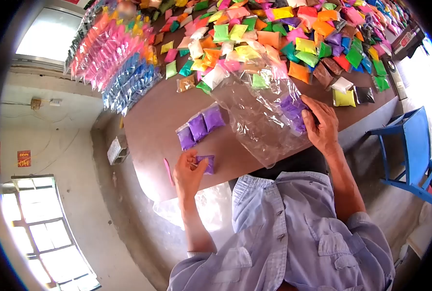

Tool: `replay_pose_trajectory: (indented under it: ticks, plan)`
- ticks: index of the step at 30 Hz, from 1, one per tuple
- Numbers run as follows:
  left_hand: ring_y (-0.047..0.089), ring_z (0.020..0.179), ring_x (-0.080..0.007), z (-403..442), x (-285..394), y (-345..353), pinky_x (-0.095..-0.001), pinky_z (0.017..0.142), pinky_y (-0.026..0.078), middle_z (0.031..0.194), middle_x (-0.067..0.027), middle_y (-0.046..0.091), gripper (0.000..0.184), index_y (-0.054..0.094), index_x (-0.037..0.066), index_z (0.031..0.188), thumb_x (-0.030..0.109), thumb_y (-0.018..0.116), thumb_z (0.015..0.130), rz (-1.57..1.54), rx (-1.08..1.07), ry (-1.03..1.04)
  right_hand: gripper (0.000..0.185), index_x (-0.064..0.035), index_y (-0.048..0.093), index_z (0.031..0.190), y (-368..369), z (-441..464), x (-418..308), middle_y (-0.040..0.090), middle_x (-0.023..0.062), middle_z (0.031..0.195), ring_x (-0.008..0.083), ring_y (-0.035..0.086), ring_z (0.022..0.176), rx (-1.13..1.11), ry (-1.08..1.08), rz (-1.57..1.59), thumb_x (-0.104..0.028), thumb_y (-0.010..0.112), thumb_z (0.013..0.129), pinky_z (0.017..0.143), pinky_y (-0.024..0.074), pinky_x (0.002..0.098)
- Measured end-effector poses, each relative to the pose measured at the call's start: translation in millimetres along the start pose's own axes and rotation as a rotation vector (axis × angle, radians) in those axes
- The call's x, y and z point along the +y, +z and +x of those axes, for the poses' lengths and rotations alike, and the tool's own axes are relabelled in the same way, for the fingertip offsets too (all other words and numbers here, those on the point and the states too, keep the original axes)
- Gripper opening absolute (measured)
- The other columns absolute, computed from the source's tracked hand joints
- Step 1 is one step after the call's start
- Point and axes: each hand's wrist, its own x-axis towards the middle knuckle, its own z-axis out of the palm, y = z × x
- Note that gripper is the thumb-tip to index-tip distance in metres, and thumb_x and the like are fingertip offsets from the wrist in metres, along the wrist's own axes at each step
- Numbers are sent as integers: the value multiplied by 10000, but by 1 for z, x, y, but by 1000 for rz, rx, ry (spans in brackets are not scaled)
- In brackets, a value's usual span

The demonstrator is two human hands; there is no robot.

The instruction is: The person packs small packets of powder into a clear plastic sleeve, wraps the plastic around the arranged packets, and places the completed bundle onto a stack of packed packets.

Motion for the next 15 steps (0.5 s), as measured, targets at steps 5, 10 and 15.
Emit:
replay_pose_trajectory:
  ticks: [5,10,15]
  plan:
    - [631,677,-84,-3,85,4,-228,565,468,846,-31,698,287,703,18,1183,108,835,945,-266,-171,-123,346,-83,753,1332,-3,1,-2,779,126,1287,332,729,1149,-24,14,-2,-179,734,999,993,532,448]
    - [730,774,-135,32,116,61,-254,575,525,964,-80,730,227,677,-25,1178,95,768,1007,-413,-220,32,363,-83,751,1338,-3,1,-2,781,126,1279,330,729,1149,-18,22,3,-178,746,988,977,534,447]
    - [762,844,-162,53,130,123,-275,608,591,1055,-110,729,211,646,-44,1200,64,719,1035,-502,-247,126,369,-82,752,1335,-3,1,-2,784,127,1260,325,734,1141,-10,12,12,-182,759,981,948,537,448]
